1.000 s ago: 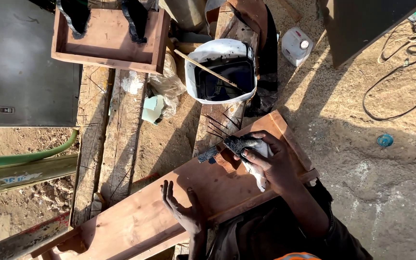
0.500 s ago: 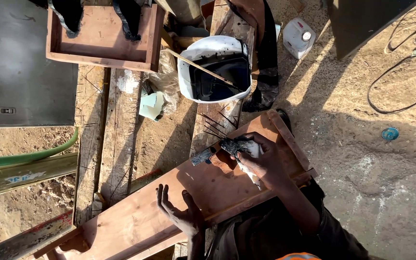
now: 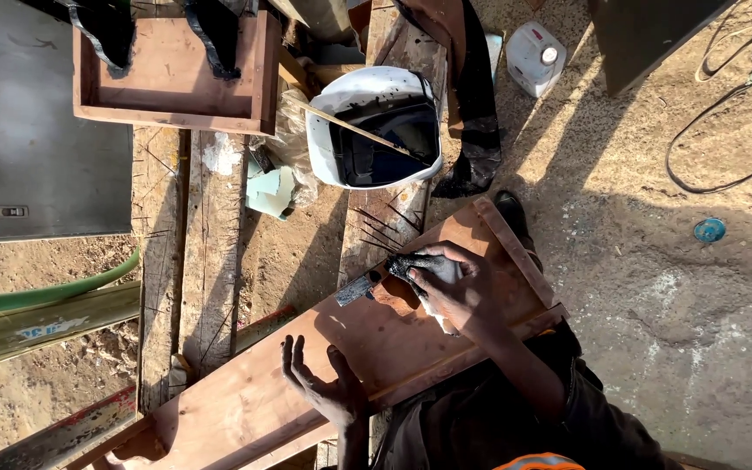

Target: Applying dark stain to a wooden board using a rag in a workshop environment.

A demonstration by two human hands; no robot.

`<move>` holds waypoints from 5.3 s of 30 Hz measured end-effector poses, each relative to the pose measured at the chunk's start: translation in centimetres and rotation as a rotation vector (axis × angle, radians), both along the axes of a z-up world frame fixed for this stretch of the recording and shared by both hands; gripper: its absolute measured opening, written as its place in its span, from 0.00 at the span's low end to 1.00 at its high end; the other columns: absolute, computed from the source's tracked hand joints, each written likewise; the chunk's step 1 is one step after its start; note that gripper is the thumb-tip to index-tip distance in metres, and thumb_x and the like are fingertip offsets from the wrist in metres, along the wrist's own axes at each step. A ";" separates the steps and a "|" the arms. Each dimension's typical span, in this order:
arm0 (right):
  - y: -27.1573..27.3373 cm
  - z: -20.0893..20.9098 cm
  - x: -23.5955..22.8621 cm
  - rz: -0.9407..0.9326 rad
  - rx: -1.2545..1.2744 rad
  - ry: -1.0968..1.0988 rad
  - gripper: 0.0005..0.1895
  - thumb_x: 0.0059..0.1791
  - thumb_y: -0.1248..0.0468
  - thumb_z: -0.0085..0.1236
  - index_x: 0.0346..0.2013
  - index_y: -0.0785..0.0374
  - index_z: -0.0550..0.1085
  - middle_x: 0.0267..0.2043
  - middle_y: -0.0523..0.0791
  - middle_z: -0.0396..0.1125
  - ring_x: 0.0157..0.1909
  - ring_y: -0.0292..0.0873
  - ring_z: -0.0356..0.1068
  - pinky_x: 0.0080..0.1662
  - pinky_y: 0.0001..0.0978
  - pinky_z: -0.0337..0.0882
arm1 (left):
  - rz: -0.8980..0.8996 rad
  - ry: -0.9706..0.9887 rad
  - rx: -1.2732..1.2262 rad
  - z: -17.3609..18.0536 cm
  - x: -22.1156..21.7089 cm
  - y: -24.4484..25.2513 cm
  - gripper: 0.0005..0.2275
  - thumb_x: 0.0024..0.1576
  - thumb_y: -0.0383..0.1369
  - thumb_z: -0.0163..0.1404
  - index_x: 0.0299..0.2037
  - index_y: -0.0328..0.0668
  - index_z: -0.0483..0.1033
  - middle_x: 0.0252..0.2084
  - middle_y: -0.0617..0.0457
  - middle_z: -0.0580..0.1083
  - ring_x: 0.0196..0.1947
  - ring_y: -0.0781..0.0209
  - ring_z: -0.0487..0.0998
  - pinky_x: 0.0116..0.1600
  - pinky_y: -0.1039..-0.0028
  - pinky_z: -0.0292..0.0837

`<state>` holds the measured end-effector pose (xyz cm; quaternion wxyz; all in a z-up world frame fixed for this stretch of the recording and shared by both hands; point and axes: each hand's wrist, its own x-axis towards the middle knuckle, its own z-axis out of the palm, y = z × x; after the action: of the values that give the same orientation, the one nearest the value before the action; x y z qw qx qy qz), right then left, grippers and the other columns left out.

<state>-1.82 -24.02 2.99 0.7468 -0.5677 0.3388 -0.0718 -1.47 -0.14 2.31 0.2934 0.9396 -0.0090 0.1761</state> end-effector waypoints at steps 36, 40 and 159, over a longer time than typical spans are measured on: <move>0.1 0.5 0.6 0.238 -1.007 -0.145 0.12 0.46 0.69 0.64 0.44 0.60 0.80 0.44 0.45 0.75 0.46 0.46 0.74 0.47 0.36 0.77 | 0.095 0.096 -0.103 0.8 0.1 -0.2 0.20 0.59 0.31 0.47 0.62 0.38 0.69 0.70 0.40 0.63 0.73 0.39 0.61 0.66 0.43 0.65; -0.2 0.0 0.3 0.277 -0.726 0.035 0.08 0.49 0.65 0.63 0.43 0.57 0.77 0.43 0.42 0.76 0.44 0.41 0.75 0.48 0.32 0.77 | 0.091 0.062 -0.096 0.8 0.1 -0.1 0.19 0.59 0.29 0.47 0.62 0.37 0.69 0.70 0.39 0.63 0.72 0.38 0.62 0.67 0.45 0.63; -0.9 -0.8 3.5 0.611 -0.906 0.139 0.12 0.46 0.68 0.61 0.43 0.63 0.82 0.42 0.54 0.75 0.48 0.60 0.77 0.48 0.53 0.79 | 0.164 0.080 -0.187 -0.4 0.3 0.7 0.19 0.55 0.30 0.52 0.59 0.42 0.72 0.69 0.42 0.61 0.73 0.34 0.59 0.72 0.43 0.58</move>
<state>1.67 -24.93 2.19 0.3905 -0.9083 0.1422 0.0471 -1.14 0.57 1.87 0.3645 0.9120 0.0958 0.1620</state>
